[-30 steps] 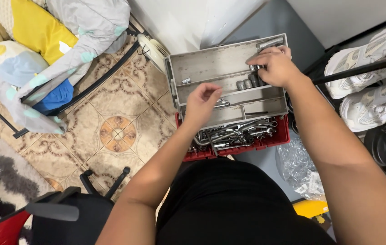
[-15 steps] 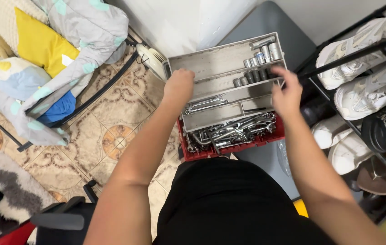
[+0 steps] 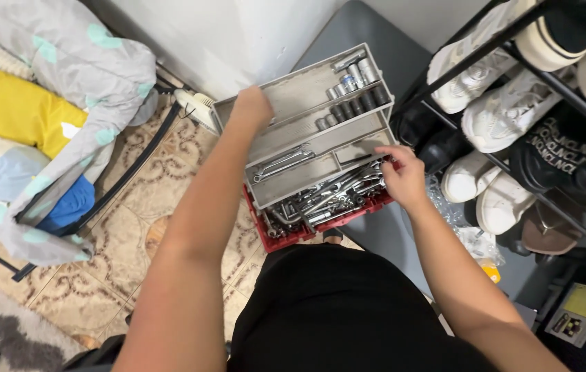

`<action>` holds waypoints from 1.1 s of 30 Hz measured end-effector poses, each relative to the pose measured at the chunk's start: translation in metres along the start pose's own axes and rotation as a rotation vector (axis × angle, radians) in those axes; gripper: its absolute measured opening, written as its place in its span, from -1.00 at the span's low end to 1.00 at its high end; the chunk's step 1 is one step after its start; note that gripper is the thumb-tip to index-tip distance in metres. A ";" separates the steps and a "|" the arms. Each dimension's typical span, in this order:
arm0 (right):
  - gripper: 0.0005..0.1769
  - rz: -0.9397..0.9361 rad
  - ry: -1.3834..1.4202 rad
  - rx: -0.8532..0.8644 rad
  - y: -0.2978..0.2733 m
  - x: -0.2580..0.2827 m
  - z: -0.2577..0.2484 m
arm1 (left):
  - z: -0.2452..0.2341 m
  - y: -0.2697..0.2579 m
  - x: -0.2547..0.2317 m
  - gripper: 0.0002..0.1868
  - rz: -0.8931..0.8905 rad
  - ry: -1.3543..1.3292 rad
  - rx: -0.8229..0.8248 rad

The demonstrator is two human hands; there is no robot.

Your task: Organizing wrenches and sockets inside a multi-tier metal toolbox.

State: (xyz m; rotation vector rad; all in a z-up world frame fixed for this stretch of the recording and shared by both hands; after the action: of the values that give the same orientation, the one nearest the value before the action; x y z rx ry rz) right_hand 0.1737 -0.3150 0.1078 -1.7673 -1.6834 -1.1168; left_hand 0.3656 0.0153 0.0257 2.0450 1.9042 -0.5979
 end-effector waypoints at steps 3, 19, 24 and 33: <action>-0.61 0.047 0.005 0.027 0.004 0.002 0.002 | 0.042 0.039 -0.020 -0.79 0.200 0.060 -0.352; -0.61 0.075 0.091 0.189 0.030 -0.014 0.024 | 0.064 0.037 -0.064 -0.89 -0.092 -0.604 -0.017; -0.61 0.060 0.115 0.217 0.046 -0.005 0.031 | 0.037 0.019 -0.090 -0.86 -0.194 -0.628 0.101; -0.62 0.046 0.199 0.185 0.064 -0.021 0.040 | 0.056 0.031 -0.088 -0.88 -0.029 -0.517 0.035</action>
State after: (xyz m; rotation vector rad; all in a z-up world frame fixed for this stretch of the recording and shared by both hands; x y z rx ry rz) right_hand 0.2473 -0.3056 0.0815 -1.5204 -1.5651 -1.0429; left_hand 0.3870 -0.0914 0.0170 1.6667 1.6225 -1.0533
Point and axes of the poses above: each hand's wrist, its own y-axis towards the middle knuckle, its own z-axis out of the palm, x = y × z, the point moved 10 cm from there along y, towards the middle knuckle, and after that the axes turned 6 degrees about -x, right-handed, at the moved point
